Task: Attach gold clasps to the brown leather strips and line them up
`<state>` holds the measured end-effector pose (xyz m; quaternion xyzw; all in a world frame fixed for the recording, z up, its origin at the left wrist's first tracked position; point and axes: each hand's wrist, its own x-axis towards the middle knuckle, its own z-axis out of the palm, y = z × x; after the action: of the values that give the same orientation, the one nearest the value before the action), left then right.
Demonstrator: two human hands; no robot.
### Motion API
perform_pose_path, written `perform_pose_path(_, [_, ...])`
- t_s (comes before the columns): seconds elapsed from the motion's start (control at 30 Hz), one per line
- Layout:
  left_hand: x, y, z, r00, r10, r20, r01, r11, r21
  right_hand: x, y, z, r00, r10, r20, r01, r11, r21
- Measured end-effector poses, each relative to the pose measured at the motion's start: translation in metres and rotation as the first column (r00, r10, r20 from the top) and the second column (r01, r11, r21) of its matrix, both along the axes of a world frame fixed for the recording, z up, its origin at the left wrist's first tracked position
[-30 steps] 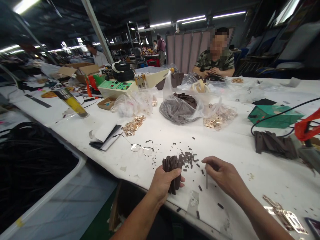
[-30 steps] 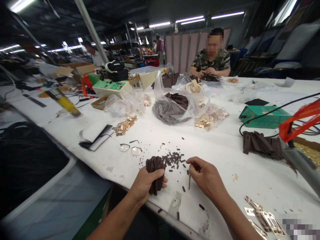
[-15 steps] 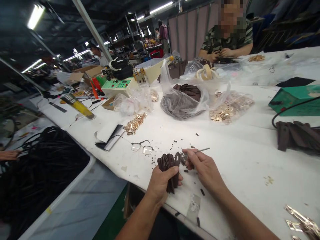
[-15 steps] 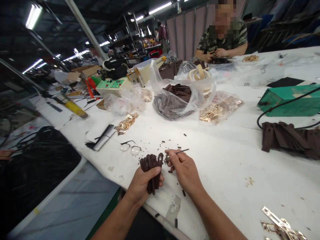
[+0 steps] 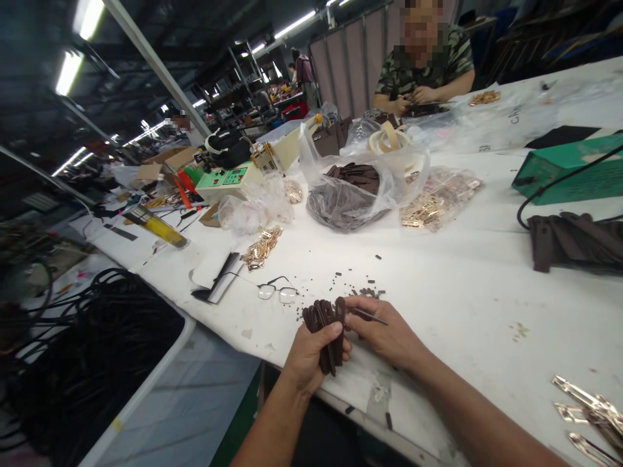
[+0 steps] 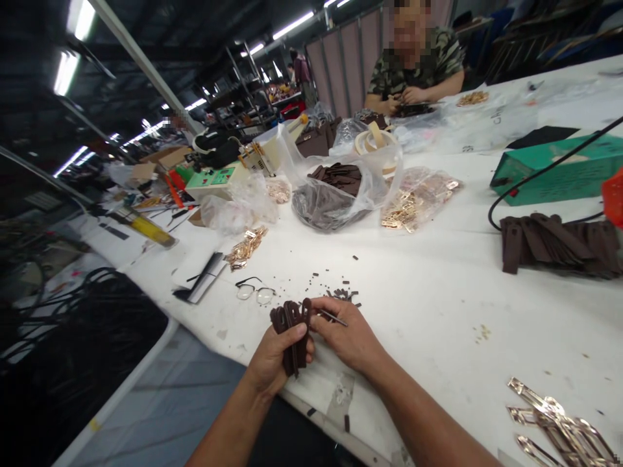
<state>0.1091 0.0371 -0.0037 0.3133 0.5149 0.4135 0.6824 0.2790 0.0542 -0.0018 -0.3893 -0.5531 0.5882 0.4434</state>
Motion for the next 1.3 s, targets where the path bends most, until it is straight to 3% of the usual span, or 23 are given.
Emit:
perform_pose_path(0.13, [0.001,-0.002,-0.001,0.999,0.018,-0.044,-0.018,1.000,-0.005,0.004,0.001,-0.004,0.974,-0.141,0.179,0.123,0.986,0.109])
perform_pose_path(0.2, [0.003,-0.002,-0.002,0.997,0.050,-0.058,-0.050,0.999,0.001,0.006,0.001,-0.007,0.952,-0.211,0.222,0.197,0.977,0.083])
perform_pose_path(0.27, [0.005,-0.002,-0.003,0.994,0.085,-0.065,-0.084,0.996,0.013,0.008,0.000,-0.008,0.961,-0.224,0.163,0.229,0.973,-0.011])
perform_pose_path(0.37, [0.009,-0.002,-0.003,0.989,0.129,-0.072,-0.128,0.992,0.022,0.010,-0.001,-0.007,0.978,-0.205,0.031,0.207,0.974,-0.088])
perform_pose_path(0.57, [0.015,-0.003,-0.004,0.980,0.179,-0.092,-0.178,0.984,0.021,0.007,-0.004,0.003,0.950,-0.225,0.216,0.191,0.967,0.166])
perform_pose_path(0.73, [0.018,-0.004,-0.004,0.981,0.174,-0.086,-0.172,0.985,0.036,0.003,-0.008,0.003,0.958,-0.189,0.217,0.174,0.981,0.087])
perform_pose_path(0.9, [0.019,-0.005,-0.005,0.981,0.177,-0.080,-0.173,0.983,0.052,0.000,-0.009,0.005,0.966,-0.139,0.219,0.114,0.986,0.122])
perform_pose_path(1.3, [0.019,-0.006,-0.005,0.981,0.187,-0.056,-0.184,0.981,0.059,-0.004,-0.011,-0.001,0.955,-0.149,0.258,0.103,0.977,0.185])
